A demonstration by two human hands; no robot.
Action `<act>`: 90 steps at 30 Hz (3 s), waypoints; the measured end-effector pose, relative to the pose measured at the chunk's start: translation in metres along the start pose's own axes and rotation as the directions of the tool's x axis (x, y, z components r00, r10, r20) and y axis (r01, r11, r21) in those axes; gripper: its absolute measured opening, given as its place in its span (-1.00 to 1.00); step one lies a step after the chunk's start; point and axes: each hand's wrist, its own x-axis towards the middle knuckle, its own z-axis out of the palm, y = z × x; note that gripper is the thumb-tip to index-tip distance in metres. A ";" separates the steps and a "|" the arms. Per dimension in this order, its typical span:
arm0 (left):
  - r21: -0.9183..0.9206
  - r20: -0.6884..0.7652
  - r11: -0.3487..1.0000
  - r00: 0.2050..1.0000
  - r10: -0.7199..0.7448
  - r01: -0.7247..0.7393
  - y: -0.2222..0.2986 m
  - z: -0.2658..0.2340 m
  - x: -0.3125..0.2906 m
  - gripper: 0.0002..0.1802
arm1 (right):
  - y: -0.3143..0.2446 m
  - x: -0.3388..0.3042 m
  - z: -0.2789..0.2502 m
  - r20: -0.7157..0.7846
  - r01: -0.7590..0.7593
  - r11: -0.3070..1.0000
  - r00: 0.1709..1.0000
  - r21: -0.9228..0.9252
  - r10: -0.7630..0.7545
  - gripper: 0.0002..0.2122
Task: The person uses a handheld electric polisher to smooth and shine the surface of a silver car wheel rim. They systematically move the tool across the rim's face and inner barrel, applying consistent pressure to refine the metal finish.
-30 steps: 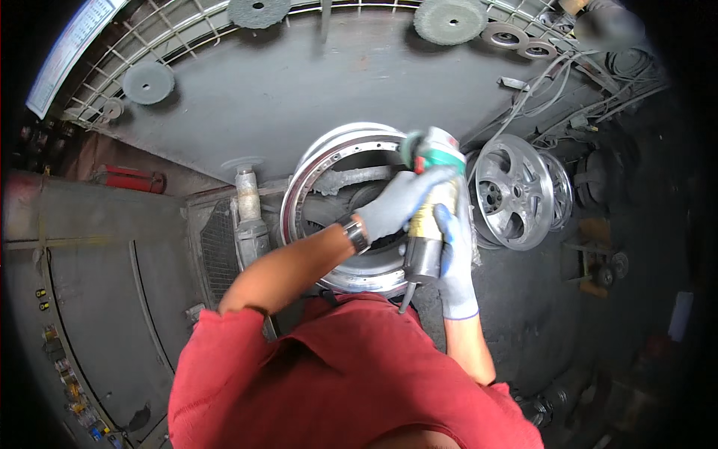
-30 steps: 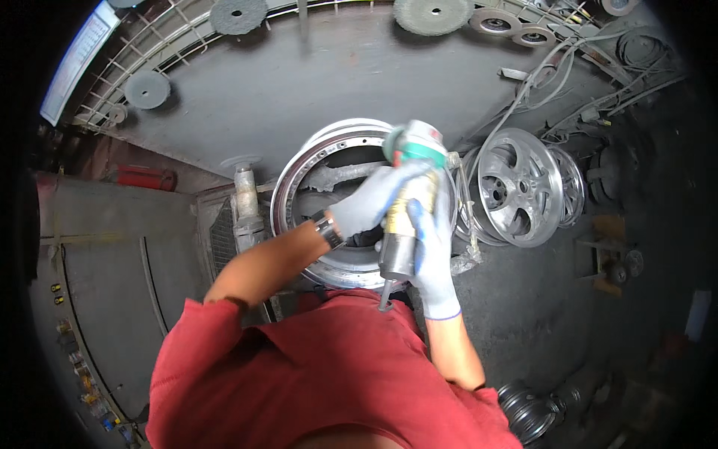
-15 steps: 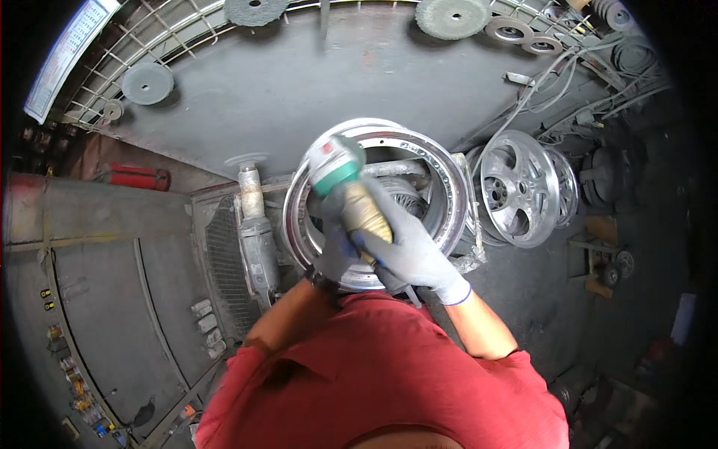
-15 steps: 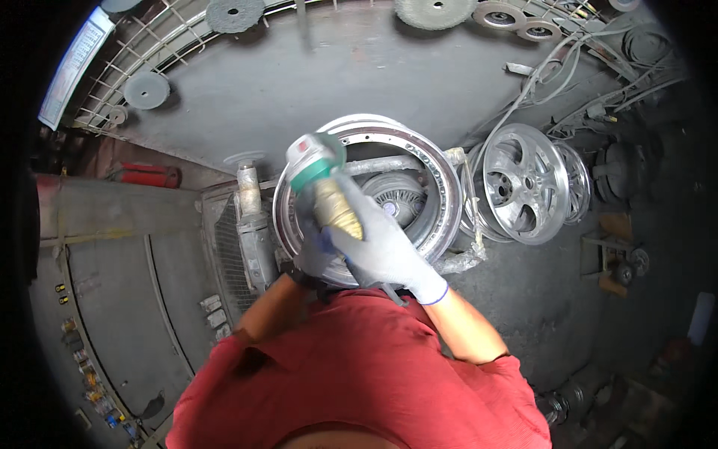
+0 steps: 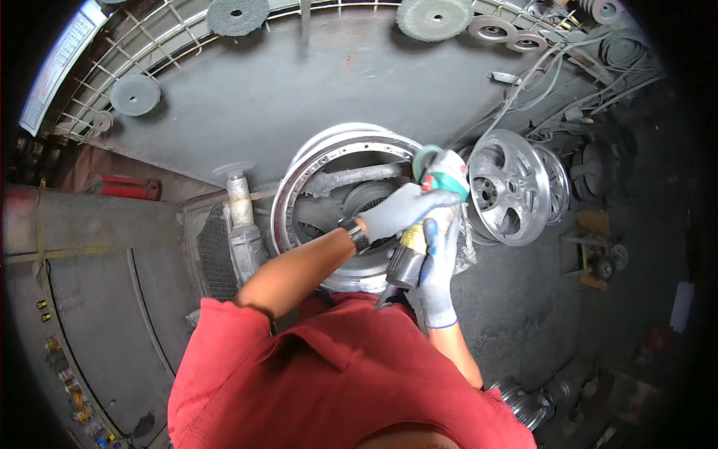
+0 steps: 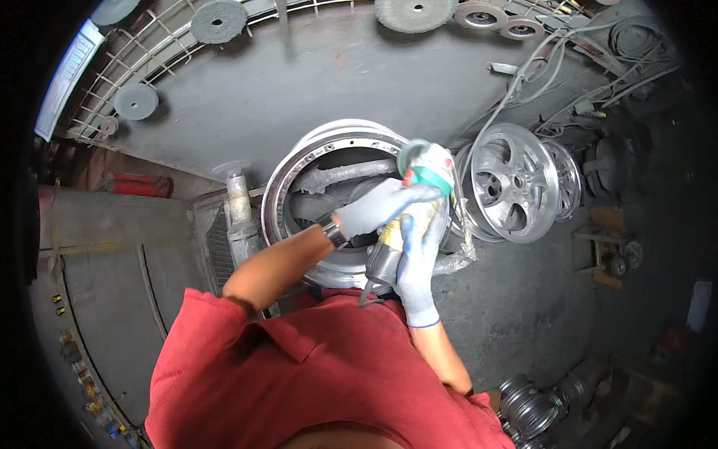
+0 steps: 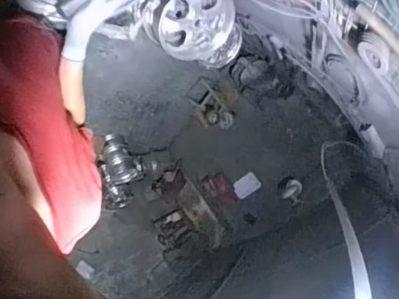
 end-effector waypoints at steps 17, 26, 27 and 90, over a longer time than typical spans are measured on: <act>-0.319 -0.381 0.865 0.888 0.258 -0.388 -0.070 -0.049 -0.064 -0.47 | -0.020 0.023 0.040 0.471 0.285 0.796 0.882 -0.533 -0.001 -0.18; 0.277 0.195 0.957 0.980 0.034 -0.088 -0.028 -0.012 0.024 -0.54 | 0.020 0.002 -0.008 -0.121 0.142 0.952 0.976 -0.273 -0.180 -0.30; 0.324 0.192 0.924 0.971 0.145 -0.202 -0.035 -0.015 0.023 -0.57 | 0.022 0.002 -0.007 -0.093 0.127 0.957 0.984 -0.261 -0.155 -0.30; 0.025 -0.260 0.978 0.943 0.206 -0.207 -0.102 -0.090 -0.047 -0.33 | 0.053 0.037 0.012 0.317 0.456 0.803 0.882 -0.385 -0.349 -0.16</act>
